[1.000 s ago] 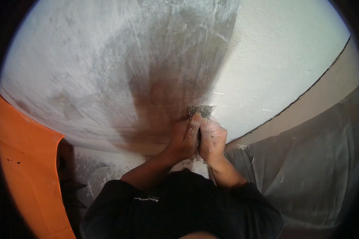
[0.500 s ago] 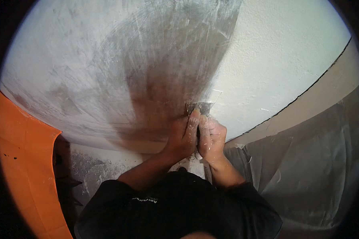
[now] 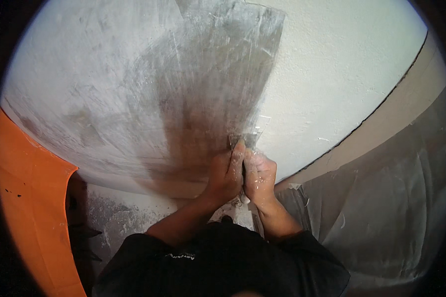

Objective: The person smooths and scrapes plaster or wall filler on a damaged wall surface using a putty knife.

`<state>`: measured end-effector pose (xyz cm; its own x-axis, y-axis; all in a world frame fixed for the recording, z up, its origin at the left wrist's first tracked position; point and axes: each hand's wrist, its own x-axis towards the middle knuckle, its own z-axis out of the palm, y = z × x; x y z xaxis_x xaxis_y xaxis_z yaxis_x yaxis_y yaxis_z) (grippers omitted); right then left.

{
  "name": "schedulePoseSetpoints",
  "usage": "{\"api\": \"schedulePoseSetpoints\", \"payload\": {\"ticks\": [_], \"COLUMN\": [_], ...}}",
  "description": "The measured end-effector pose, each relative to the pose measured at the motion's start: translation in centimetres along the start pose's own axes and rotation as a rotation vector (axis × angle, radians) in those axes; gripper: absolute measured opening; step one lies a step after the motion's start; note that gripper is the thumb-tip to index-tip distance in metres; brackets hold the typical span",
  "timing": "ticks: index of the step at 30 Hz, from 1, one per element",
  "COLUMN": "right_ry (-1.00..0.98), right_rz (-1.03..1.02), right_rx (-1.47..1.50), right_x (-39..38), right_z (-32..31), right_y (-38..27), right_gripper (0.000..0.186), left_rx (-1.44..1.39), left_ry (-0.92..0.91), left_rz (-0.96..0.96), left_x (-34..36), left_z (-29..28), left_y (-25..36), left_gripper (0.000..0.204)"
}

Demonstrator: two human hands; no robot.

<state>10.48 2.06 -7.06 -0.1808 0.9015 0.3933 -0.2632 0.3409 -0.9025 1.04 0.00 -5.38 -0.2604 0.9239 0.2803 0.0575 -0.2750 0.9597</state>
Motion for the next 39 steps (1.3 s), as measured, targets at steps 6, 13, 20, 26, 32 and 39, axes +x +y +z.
{"api": "schedulePoseSetpoints", "payload": {"ticks": [6,13,20,26,32,39], "right_ry": [0.004,-0.042,-0.019,-0.046,-0.061,-0.054], "right_rz": [0.009,-0.048,-0.094,-0.013,0.102,0.160], "right_rx": [-0.001,-0.075,-0.063,-0.154,0.008,0.063], "right_x": [0.5,1.2,1.9,0.0,-0.7,-0.3], "right_z": [0.1,0.0,0.4,0.2,-0.4,-1.0], "right_y": [-0.5,-1.0,-2.0,-0.7,-0.9,-0.5], "right_gripper": [0.019,0.020,0.019,0.020,0.023,0.026], "left_rx": [-0.024,-0.009,0.015,-0.027,0.070,0.044], "left_ry": [0.048,0.019,0.078,0.027,-0.043,-0.058], "left_rz": [0.208,0.181,0.215,0.121,0.084,-0.089], "left_x": [0.3,0.8,1.4,-0.3,-1.0,-0.7], "left_z": [0.2,-0.1,0.4,-0.4,-0.8,-0.6], "left_y": [0.3,1.3,1.4,-0.4,-1.2,1.0], "left_gripper": [0.042,0.042,0.042,0.040,0.036,0.032]}}
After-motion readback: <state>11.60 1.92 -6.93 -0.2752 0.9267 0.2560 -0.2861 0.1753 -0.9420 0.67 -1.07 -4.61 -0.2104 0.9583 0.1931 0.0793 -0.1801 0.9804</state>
